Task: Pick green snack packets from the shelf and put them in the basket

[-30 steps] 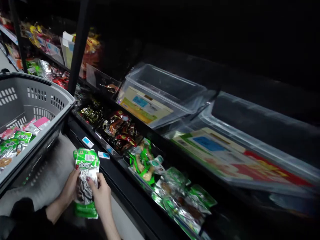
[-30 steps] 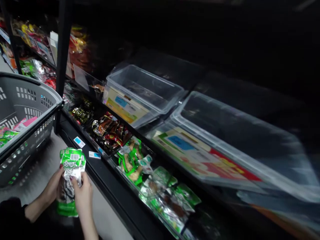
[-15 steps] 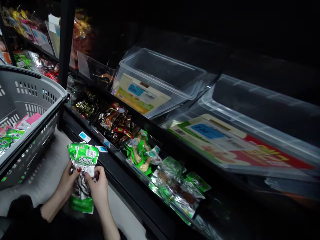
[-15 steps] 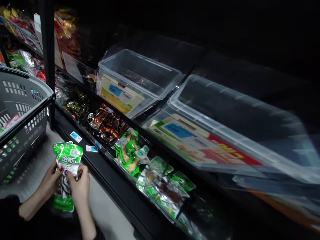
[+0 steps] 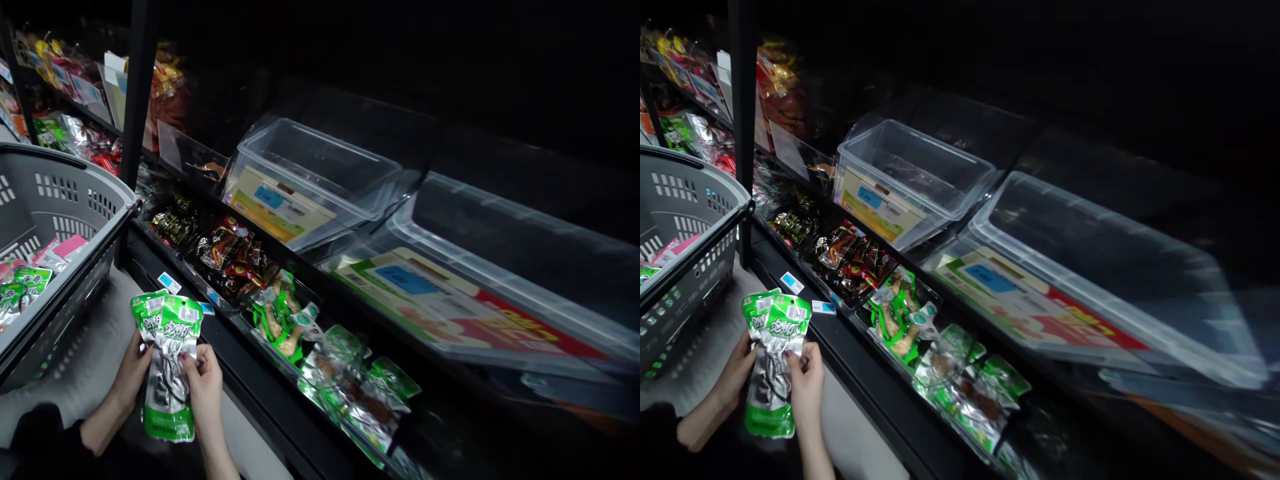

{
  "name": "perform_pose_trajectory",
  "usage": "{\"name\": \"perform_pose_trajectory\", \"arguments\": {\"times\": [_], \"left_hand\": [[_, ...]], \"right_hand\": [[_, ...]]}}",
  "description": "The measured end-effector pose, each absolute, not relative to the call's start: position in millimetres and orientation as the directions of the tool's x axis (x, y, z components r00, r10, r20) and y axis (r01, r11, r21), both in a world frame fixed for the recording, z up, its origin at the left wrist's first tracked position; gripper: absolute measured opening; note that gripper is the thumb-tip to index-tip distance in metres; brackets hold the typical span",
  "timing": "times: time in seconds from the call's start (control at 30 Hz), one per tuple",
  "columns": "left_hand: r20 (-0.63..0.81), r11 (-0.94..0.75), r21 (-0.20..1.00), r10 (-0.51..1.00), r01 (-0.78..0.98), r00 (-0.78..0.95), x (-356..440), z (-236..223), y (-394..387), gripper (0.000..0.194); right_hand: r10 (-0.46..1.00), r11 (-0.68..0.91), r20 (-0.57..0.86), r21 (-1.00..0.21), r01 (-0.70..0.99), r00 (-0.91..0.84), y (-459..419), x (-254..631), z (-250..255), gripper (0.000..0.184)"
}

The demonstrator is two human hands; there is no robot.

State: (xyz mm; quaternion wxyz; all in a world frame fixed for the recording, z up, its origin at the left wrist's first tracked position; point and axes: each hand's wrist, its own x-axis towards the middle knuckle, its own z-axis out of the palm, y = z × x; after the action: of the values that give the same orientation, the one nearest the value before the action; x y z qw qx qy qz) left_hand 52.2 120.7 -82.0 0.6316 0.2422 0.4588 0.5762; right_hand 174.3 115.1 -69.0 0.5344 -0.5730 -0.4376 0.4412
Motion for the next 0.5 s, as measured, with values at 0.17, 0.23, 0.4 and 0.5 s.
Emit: {"name": "perform_pose_trajectory", "arguments": {"times": [0.17,0.23,0.4,0.5], "left_hand": [[-0.311,0.224,0.837,0.945,-0.500,-0.097,54.5,-83.0,120.6,0.046],[-0.315,0.227,0.836,0.944,-0.499,-0.098,55.1,-82.6,120.1,0.044],[-0.323,0.240,0.847,0.941,-0.475,-0.101,54.8,-85.4,119.4,0.040],[-0.316,0.233,0.860,0.941,-0.455,-0.117,53.9,-88.7,119.5,0.039]], "right_hand": [[0.974,-0.059,-0.048,-0.997,0.045,0.222,115.1,175.7,-66.9,0.028],[0.972,-0.074,-0.062,-0.996,0.042,0.226,114.9,175.6,-68.0,0.027],[0.971,-0.098,-0.090,-0.995,0.027,0.222,114.6,175.0,-72.5,0.029],[0.970,-0.104,-0.096,-0.994,0.025,0.226,115.0,175.0,-74.7,0.030]]}}
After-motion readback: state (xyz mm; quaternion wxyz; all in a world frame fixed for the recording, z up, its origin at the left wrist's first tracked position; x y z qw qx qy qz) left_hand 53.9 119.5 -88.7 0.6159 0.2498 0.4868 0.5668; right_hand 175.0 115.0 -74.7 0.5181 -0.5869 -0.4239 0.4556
